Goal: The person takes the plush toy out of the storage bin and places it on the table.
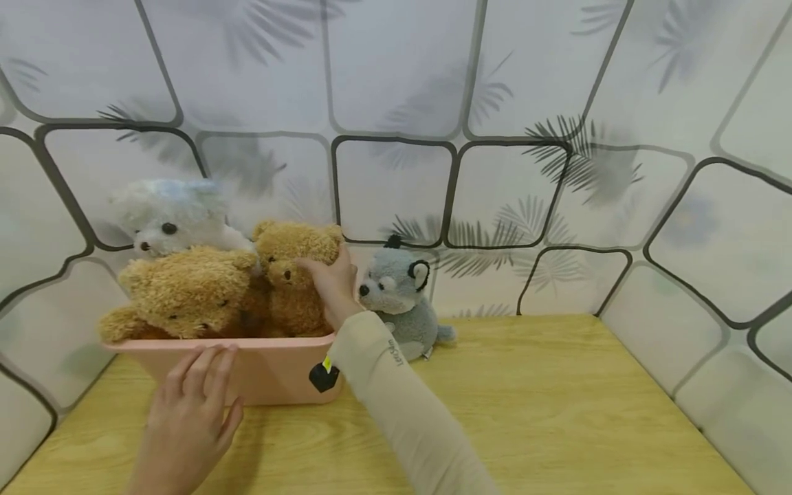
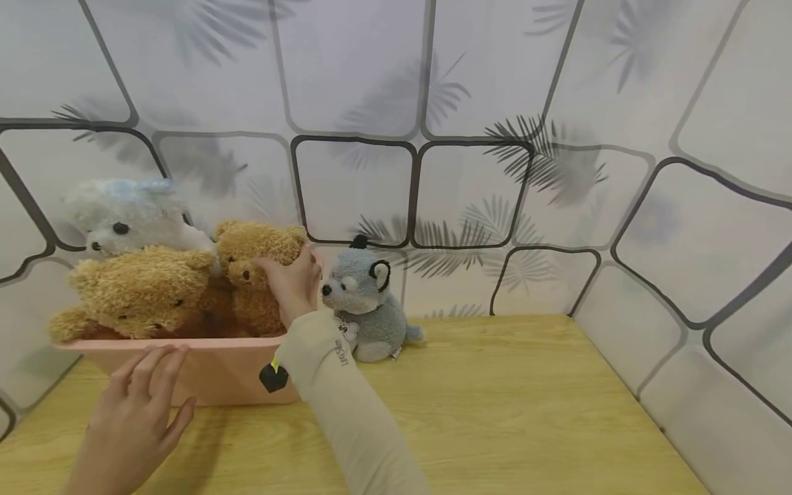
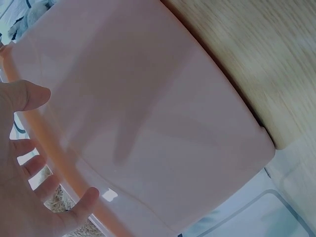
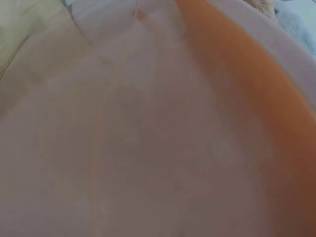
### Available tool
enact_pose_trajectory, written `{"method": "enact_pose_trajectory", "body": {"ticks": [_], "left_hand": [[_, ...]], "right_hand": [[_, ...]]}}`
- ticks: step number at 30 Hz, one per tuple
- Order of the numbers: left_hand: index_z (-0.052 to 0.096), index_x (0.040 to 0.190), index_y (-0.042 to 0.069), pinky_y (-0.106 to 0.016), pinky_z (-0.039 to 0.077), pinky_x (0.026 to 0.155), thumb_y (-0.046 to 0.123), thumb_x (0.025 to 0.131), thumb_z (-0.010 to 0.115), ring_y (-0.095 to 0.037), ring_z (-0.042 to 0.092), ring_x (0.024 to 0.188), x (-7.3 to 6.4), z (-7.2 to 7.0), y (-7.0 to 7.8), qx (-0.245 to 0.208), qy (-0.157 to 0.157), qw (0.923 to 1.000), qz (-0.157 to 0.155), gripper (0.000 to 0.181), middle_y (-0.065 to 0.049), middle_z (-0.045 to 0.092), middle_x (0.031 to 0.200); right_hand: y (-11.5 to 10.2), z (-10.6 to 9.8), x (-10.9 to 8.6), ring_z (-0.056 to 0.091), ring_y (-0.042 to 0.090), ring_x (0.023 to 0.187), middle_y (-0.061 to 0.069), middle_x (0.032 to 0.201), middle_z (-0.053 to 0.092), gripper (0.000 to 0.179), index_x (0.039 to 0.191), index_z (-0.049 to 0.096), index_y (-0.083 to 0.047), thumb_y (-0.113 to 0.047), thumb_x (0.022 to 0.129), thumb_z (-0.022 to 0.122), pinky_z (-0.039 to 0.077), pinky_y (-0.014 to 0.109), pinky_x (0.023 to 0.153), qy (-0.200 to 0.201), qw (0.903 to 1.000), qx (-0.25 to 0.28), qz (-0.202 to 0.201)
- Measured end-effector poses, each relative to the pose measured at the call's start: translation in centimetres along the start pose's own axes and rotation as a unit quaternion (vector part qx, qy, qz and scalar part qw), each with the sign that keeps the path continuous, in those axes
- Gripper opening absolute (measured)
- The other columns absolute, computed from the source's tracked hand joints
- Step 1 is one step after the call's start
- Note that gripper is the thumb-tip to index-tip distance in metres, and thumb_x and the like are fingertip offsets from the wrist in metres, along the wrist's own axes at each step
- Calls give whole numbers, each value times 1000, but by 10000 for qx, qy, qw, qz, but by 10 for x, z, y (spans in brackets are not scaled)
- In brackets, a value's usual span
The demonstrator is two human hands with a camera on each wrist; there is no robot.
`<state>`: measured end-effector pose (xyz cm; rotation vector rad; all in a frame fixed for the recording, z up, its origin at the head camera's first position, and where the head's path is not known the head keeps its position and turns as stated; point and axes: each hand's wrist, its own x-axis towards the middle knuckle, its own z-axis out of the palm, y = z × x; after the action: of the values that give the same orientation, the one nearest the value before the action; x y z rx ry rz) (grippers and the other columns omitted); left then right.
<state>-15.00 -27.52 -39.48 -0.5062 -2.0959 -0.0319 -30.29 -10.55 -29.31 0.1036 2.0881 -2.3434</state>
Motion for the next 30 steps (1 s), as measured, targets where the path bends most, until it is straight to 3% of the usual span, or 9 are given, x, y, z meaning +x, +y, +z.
{"method": "enact_pose_trajectory", "body": {"ticks": [8, 13, 19, 30], "left_hand": [[50, 138, -5, -64, 47, 70, 49, 108, 22, -54, 48, 109, 0, 0, 0, -10, 17, 10000, -41, 68, -30, 51, 125], [49, 139, -5, -64, 47, 70, 49, 108, 22, -54, 48, 110, 0, 1, 1, 8, -17, 10000, -63, 68, -30, 51, 126], [49, 139, -4, -65, 48, 70, 49, 107, 21, -54, 48, 111, 0, 1, 1, 28, -27, 10000, -70, 68, -30, 50, 127], [50, 137, -5, -65, 47, 70, 49, 108, 22, -54, 47, 111, 0, 3, 1, 30, 9, 10000, -78, 68, -30, 50, 126]], "right_hand": [[1, 4, 2, 31, 35, 147, 15, 163, 24, 115, 162, 12, -11, -25, 78, 89, 39, 51, 112, 40, 9987, -486, 178], [2, 5, 2, 26, 31, 150, 10, 165, 22, 112, 163, 16, -13, -22, 78, 89, 34, 49, 116, -219, 9978, -612, 113], [1, 3, 1, 35, 34, 144, 10, 160, 30, 102, 158, 29, -13, -16, 77, 90, 41, 53, 110, -393, 9977, -523, 157], [0, 3, -1, 30, 33, 148, 11, 162, 27, 107, 161, 21, -13, -16, 78, 89, 36, 51, 114, -574, 9968, -511, 228]]}}
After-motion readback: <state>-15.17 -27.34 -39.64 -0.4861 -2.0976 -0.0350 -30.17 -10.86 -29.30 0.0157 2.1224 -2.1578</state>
